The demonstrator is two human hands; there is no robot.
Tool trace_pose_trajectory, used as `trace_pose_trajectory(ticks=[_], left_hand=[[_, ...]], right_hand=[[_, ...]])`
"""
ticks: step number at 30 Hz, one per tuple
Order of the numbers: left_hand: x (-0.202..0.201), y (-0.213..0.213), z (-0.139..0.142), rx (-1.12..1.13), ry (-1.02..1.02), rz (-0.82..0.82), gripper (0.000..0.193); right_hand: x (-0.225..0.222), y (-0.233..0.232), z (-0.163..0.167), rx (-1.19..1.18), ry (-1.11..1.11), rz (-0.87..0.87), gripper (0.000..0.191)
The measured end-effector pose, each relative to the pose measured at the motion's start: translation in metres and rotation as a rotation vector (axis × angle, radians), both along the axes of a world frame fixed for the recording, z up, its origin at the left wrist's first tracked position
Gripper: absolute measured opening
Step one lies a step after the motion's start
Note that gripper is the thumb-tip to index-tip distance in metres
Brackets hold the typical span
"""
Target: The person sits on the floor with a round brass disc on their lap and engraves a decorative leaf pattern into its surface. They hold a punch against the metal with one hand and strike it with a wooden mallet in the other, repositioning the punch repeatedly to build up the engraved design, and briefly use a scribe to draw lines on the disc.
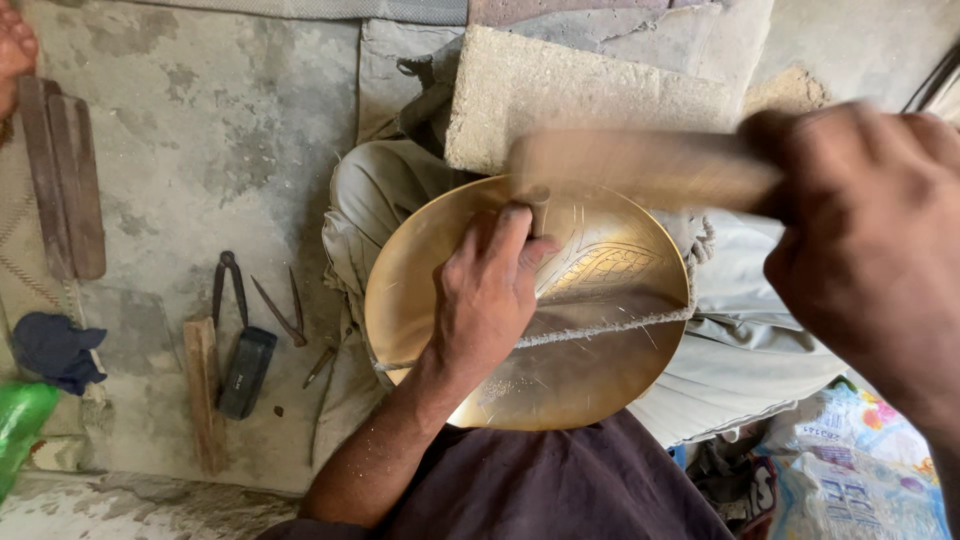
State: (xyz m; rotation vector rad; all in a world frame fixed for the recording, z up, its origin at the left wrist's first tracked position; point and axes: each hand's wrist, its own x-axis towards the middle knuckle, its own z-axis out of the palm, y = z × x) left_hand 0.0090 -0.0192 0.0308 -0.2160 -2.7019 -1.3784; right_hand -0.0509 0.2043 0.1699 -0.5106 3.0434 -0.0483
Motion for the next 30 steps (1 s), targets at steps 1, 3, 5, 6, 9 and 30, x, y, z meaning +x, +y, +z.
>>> trace_pose_trajectory(ticks=[1, 3, 5, 6, 9, 30], left_hand=[[0.001, 0.000, -0.001, 0.011, 0.014, 0.000, 0.033], [0.004, 0.000, -0.003, 0.034, 0.044, 0.002, 0.036], [0.009, 0.000, -0.006, 0.049, 0.055, -0.015, 0.034], [0.011, -0.001, -0.008, 0.057, 0.066, -0.025, 0.034], [0.015, -0.001, -0.012, 0.064, 0.080, -0.012, 0.027], [-0.017, -0.015, 0.009, 0.334, -0.017, -0.139, 0.026]], right_hand=[[0.002, 0.001, 0.000, 0.107, 0.043, 0.045, 0.040], [0.007, 0.002, 0.003, -0.069, -0.009, -0.076, 0.047], [0.013, -0.001, 0.004, -0.321, -0.105, -0.319, 0.047], [0.016, -0.002, 0.006, -0.270, -0.081, -0.296, 0.046], [0.031, 0.001, 0.016, 0.104, 0.083, -0.009, 0.044], [0.204, 0.077, -0.087, -0.742, -0.037, -1.104, 0.038]])
